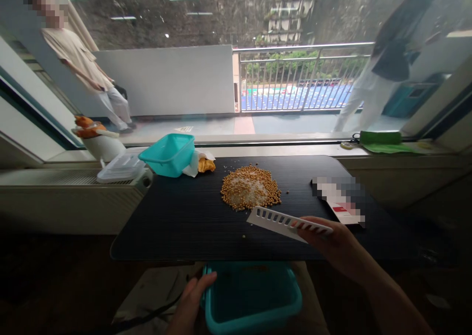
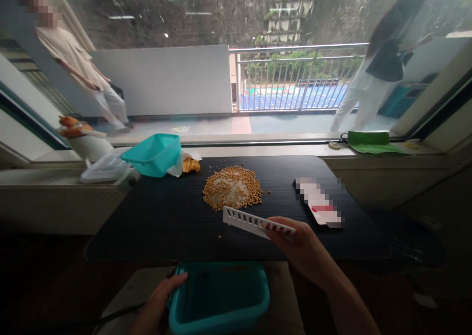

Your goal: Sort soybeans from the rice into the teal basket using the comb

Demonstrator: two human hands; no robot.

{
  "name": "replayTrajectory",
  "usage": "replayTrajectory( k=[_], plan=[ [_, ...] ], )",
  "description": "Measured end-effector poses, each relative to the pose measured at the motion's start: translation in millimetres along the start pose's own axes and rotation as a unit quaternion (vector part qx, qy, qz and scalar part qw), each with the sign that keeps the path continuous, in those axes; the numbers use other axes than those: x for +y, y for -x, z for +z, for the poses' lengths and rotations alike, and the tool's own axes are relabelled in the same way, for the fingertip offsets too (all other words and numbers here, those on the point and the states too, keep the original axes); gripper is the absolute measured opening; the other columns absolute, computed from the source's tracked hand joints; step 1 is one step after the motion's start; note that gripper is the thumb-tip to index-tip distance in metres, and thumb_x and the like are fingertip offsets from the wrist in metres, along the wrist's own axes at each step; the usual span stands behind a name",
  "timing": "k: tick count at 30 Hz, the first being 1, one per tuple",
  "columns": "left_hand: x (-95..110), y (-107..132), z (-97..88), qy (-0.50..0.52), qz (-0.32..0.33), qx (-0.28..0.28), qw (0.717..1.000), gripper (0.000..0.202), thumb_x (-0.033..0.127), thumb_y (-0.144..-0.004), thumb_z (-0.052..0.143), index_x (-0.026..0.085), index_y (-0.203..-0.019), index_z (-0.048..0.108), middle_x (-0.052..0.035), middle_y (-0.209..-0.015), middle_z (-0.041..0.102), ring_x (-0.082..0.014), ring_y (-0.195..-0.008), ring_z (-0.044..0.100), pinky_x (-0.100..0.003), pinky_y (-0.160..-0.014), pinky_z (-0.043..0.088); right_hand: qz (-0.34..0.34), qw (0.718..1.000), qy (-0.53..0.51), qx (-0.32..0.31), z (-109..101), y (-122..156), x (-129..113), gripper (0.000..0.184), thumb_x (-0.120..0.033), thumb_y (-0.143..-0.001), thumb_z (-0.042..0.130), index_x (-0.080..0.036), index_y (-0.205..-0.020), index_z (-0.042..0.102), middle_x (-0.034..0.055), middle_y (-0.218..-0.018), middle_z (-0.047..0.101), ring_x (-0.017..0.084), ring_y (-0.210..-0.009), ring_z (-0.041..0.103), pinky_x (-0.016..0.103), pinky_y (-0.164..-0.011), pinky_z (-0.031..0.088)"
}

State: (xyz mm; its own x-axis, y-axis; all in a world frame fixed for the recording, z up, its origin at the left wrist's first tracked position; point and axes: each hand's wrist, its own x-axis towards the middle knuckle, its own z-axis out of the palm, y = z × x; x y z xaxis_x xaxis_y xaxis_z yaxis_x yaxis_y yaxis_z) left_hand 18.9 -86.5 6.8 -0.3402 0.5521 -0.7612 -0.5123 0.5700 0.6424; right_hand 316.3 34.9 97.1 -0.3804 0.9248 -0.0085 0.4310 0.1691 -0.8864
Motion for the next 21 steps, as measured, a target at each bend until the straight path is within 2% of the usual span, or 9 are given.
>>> replayTrajectory(
  k=[4, 9, 11, 13, 15, 17, 21],
  plan=[
    [2.1, -0.1, -1.8, 0.004, -0.001, 0.009, 1.000, 0.045, 0.033, -0.062, 0.084, 0.010, -0.097, 0.066, -0.0101, -0.084, 0.074, -0.0315, -0.086, 0.071, -0.042, -0.084, 0.051, 0.018, 0.999, -0.015, -0.034, -4.0, 3.2, 5.3, 0.033, -0.045, -0.087, 0.059, -0.018, -0.100, 0.072, 0.0058, -0.088, 0.075, 0.023, -0.078, 0.066, 0.029, -0.067, 0.051],
    [6.5, 1.0, -3.8, 0.008, 0.002, 0.018, 1.000, 0.042, 0.031, -0.064, 0.083, 0.011, -0.096, 0.067, -0.0091, -0.083, 0.074, -0.0297, -0.085, 0.071, -0.041, -0.084, 0.050, 0.010, 1.000, -0.023, 0.001, 5.8, -0.2, 3.5, 0.032, -0.043, -0.087, 0.060, -0.016, -0.098, 0.072, 0.0054, -0.084, 0.073, 0.021, -0.075, 0.063, 0.028, -0.066, 0.049],
    [7.8, 2.1, -3.9, 0.012, 0.003, 0.018, 1.000, 0.040, 0.030, -0.064, 0.082, 0.011, -0.096, 0.067, -0.0094, -0.084, 0.074, -0.0293, -0.084, 0.071, -0.040, -0.084, 0.051, 0.001, 0.999, -0.016, -0.038, 15.5, 1.3, -5.8, 0.030, -0.040, -0.089, 0.057, -0.016, -0.095, 0.073, 0.0043, -0.080, 0.071, 0.018, -0.070, 0.060, 0.026, -0.062, 0.046],
    [8.6, 3.4, -4.4, 0.015, 0.003, 0.017, 1.000, 0.038, 0.029, -0.065, 0.082, 0.011, -0.095, 0.067, -0.0099, -0.085, 0.075, -0.0292, -0.084, 0.071, -0.040, -0.083, 0.051, -0.006, 0.994, -0.013, -0.113, 24.0, 4.8, -16.9, 0.029, -0.038, -0.091, 0.054, -0.015, -0.091, 0.073, 0.0025, -0.074, 0.068, 0.014, -0.063, 0.055, 0.023, -0.055, 0.042],
    [8.8, 4.4, -5.3, 0.019, 0.003, 0.017, 1.000, 0.037, 0.028, -0.065, 0.082, 0.012, -0.095, 0.067, -0.0100, -0.086, 0.075, -0.0294, -0.083, 0.072, -0.040, -0.083, 0.052, -0.012, 0.987, -0.008, -0.158, 27.5, 7.4, -24.9, 0.029, -0.036, -0.092, 0.053, -0.016, -0.089, 0.073, 0.0012, -0.070, 0.066, 0.013, -0.059, 0.053, 0.022, -0.051, 0.039],
    [8.6, 4.9, -6.5, 0.022, 0.002, 0.018, 1.000, 0.036, 0.027, -0.065, 0.082, 0.012, -0.094, 0.068, -0.0098, -0.085, 0.075, -0.0297, -0.083, 0.072, -0.040, -0.083, 0.052, -0.024, 0.992, 0.007, -0.123, 25.4, 5.9, -27.1, 0.028, -0.036, -0.091, 0.054, -0.016, -0.088, 0.074, 0.0015, -0.070, 0.067, 0.014, -0.059, 0.055, 0.022, -0.051, 0.041],
    [7.1, 4.0, -7.2, 0.023, 0.000, 0.018, 1.000, 0.037, 0.029, -0.065, 0.082, 0.011, -0.094, 0.067, -0.0105, -0.086, 0.075, -0.0309, -0.088, 0.071, -0.042, -0.085, 0.051, -0.045, 0.996, 0.051, 0.052, 15.5, -11.1, -17.8, 0.028, -0.036, -0.087, 0.057, -0.016, -0.092, 0.076, 0.0034, -0.072, 0.072, 0.017, -0.060, 0.062, 0.023, -0.052, 0.046]
  ],
)
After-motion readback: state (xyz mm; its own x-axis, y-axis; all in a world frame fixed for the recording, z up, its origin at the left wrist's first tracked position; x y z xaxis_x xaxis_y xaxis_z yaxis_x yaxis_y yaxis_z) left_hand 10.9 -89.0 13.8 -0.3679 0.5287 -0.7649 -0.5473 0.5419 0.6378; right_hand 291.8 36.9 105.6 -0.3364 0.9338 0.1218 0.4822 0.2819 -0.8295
